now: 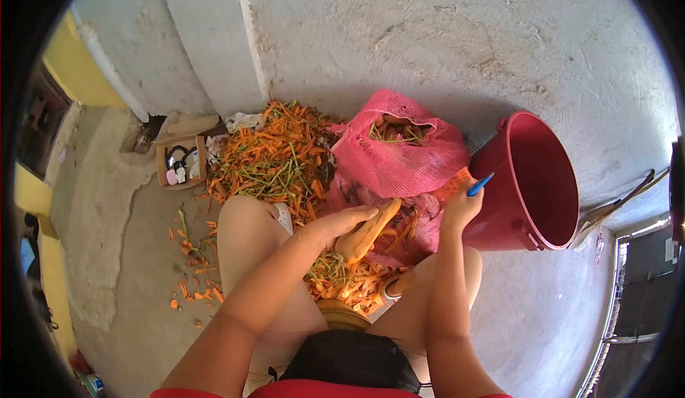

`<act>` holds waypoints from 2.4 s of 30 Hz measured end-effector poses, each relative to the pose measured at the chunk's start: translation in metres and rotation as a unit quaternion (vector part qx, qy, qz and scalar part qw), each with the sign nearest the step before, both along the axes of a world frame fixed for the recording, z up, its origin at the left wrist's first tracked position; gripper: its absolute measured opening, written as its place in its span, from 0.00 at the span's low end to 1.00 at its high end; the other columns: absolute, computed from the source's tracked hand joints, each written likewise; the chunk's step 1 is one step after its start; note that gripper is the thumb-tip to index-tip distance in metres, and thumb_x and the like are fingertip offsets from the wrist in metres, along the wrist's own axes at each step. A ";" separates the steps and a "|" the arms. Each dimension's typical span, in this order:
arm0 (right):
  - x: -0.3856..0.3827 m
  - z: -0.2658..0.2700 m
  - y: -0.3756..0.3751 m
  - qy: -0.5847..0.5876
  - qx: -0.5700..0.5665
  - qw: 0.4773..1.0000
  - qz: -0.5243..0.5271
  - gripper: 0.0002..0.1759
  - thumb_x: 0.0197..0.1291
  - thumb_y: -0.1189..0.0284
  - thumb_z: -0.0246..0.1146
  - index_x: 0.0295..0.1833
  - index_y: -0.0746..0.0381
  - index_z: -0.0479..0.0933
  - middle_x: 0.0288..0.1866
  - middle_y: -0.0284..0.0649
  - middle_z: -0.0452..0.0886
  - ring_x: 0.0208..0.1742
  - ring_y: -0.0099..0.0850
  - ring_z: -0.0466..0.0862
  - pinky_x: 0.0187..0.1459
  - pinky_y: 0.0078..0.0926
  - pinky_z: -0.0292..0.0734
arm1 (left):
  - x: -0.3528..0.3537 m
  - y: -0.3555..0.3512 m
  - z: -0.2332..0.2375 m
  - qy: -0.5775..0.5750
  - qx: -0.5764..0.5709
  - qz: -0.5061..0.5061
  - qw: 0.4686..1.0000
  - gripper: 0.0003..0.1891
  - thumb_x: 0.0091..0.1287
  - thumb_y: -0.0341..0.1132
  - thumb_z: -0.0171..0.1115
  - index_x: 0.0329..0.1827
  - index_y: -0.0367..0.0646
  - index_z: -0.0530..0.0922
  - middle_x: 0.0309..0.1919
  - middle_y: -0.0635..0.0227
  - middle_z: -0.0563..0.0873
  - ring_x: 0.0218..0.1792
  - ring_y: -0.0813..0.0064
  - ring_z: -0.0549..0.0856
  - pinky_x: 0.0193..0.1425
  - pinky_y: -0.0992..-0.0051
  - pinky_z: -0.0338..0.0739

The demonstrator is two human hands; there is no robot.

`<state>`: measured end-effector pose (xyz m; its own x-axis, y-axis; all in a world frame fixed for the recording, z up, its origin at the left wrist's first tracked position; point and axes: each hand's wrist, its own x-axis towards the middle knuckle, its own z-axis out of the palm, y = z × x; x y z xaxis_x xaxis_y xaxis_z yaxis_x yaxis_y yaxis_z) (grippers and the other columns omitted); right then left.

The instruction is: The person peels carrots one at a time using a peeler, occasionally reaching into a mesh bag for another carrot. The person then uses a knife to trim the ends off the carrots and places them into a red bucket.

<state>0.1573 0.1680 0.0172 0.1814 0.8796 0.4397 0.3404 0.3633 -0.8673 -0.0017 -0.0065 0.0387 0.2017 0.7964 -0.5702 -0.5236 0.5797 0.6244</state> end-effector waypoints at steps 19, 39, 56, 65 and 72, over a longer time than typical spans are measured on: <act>-0.016 -0.031 -0.003 -0.022 -0.061 0.998 -0.018 0.12 0.57 0.70 0.52 0.26 0.68 0.67 0.16 0.39 0.67 0.19 0.25 0.65 0.22 0.26 0.63 | 0.004 0.005 -0.030 -0.173 0.002 -0.005 0.985 0.25 0.68 0.48 0.31 0.47 0.36 0.69 0.28 0.63 0.78 0.27 0.71 0.79 0.30 0.73 0.77; -0.058 0.024 -0.096 -0.117 -0.122 0.967 0.192 0.07 0.53 0.75 0.54 0.28 0.68 0.67 0.15 0.47 0.68 0.16 0.36 0.68 0.20 0.32 0.63 | 0.002 0.017 -0.022 -0.073 -0.012 0.124 0.989 0.18 0.68 0.43 0.36 0.44 0.39 0.70 0.32 0.62 0.79 0.30 0.73 0.81 0.34 0.73 0.77; -0.053 0.014 -0.098 0.031 -0.173 0.958 0.228 0.06 0.51 0.73 0.60 0.30 0.65 0.71 0.19 0.28 0.67 0.18 0.16 0.63 0.19 0.16 0.59 | 0.002 0.009 -0.018 -0.113 -0.029 0.133 0.984 0.18 0.66 0.46 0.40 0.40 0.42 0.72 0.28 0.68 0.79 0.25 0.76 0.80 0.28 0.76 0.77; -0.024 -0.021 -0.018 -0.044 -0.071 0.996 0.031 0.12 0.51 0.71 0.59 0.25 0.66 0.66 0.14 0.38 0.65 0.16 0.26 0.64 0.20 0.28 0.61 | 0.005 0.000 -0.020 -0.089 0.017 -0.024 0.996 0.18 0.67 0.43 0.39 0.41 0.37 0.71 0.28 0.61 0.78 0.26 0.72 0.79 0.30 0.75 0.77; -0.014 -0.013 -0.006 0.195 -0.135 0.967 0.091 0.09 0.54 0.70 0.58 0.28 0.66 0.70 0.16 0.27 0.65 0.18 0.17 0.62 0.19 0.19 0.58 | -0.002 0.006 -0.023 -0.098 -0.063 0.028 0.993 0.20 0.65 0.50 0.42 0.45 0.42 0.70 0.30 0.62 0.78 0.27 0.68 0.80 0.29 0.68 0.77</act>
<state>0.1434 0.1617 0.0043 0.1179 0.9859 0.1188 -0.0811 0.1287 -0.9884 -0.0032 -0.0004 0.0153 0.2764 0.7341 -0.6202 -0.6619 0.6133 0.4310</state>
